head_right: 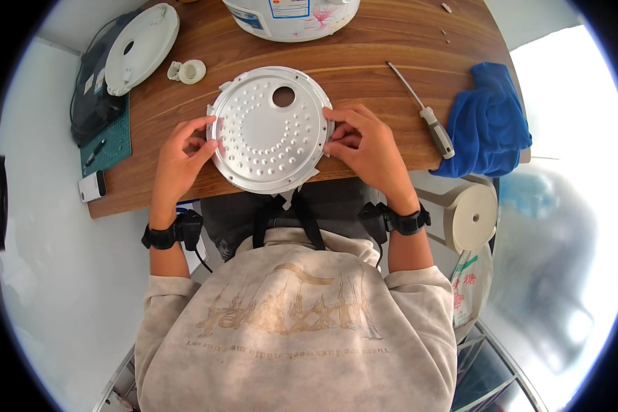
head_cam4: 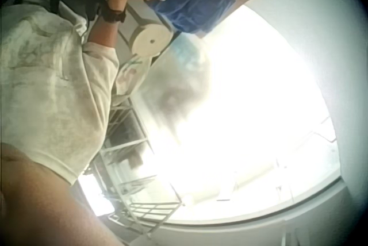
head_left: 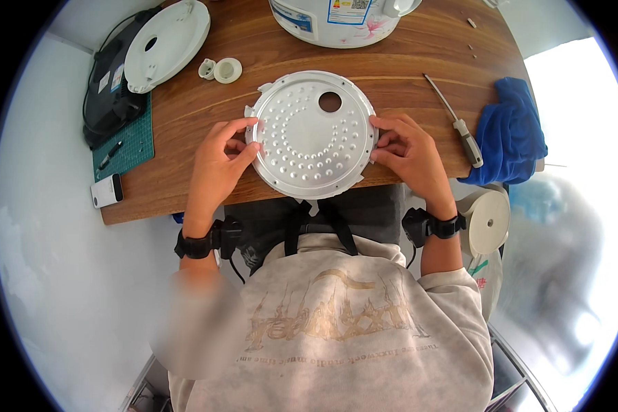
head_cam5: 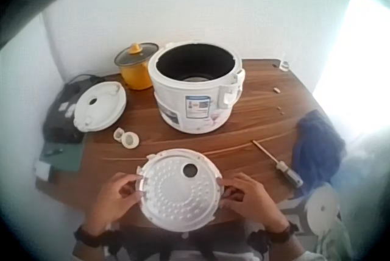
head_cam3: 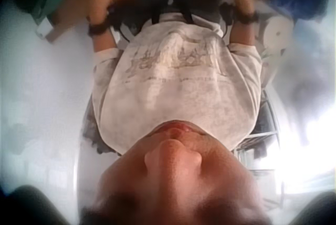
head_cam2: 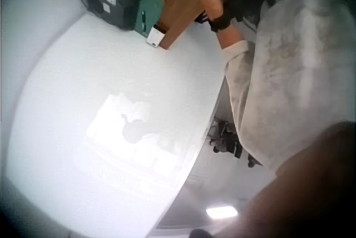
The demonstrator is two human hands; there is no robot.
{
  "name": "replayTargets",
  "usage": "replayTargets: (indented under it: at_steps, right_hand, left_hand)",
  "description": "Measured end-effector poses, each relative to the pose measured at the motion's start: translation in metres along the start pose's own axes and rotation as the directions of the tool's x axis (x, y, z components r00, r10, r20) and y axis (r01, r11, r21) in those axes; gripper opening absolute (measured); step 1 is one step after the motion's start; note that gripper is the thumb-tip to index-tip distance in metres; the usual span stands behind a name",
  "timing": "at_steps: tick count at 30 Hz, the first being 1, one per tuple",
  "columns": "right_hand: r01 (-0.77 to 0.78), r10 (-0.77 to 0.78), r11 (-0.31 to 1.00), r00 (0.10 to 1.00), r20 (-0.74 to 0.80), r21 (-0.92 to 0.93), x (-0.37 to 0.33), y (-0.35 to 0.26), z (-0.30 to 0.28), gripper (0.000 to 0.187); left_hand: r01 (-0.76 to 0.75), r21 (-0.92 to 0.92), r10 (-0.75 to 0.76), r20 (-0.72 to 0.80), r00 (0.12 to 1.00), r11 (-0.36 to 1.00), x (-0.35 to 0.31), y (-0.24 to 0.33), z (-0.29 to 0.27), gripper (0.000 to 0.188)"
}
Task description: The person assembles a rice cooker lid by fitting a white plastic ring into a perforated lid and securing it with a screwdriver. They then place a small cap into the center of the lid.
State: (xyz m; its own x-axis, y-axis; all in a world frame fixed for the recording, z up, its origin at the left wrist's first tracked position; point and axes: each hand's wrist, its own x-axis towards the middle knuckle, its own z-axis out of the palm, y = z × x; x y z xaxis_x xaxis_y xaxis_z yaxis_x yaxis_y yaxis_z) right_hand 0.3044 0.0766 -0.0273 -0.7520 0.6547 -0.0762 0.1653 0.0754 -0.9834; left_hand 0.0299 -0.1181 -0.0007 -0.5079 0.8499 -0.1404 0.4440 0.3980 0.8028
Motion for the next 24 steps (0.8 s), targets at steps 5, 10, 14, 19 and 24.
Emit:
replayTargets:
  at_steps: [5,10,14,19,24]
  right_hand:
    - [0.003,-0.004,0.999,1.000,-0.019,-0.039,-0.001,-0.002,0.001,0.045]
    - [0.039,-0.051,0.989,0.996,-0.079,-0.143,-0.002,-0.005,0.005,0.035]
    - [0.209,-0.262,0.894,0.961,-0.084,-0.397,-0.005,-0.002,0.004,0.034]
    - [0.211,-0.277,0.851,0.958,-0.070,-0.481,-0.002,-0.004,0.006,0.034]
    - [0.153,-0.237,0.850,0.966,-0.106,-0.504,0.001,-0.006,0.006,0.033]
  left_hand:
    - [-0.003,0.010,0.003,-0.021,1.000,1.000,0.000,0.005,0.000,0.036]
    - [-0.019,0.100,0.020,-0.005,1.000,0.995,0.000,0.006,-0.002,0.041]
    - [0.026,0.072,-0.028,0.038,0.999,0.997,-0.002,0.014,0.001,0.055]
    - [-0.090,0.034,0.084,0.147,0.986,0.995,-0.006,0.011,-0.004,0.078]
    - [-0.215,0.258,0.171,0.181,0.969,0.942,-0.006,0.011,0.000,0.084]
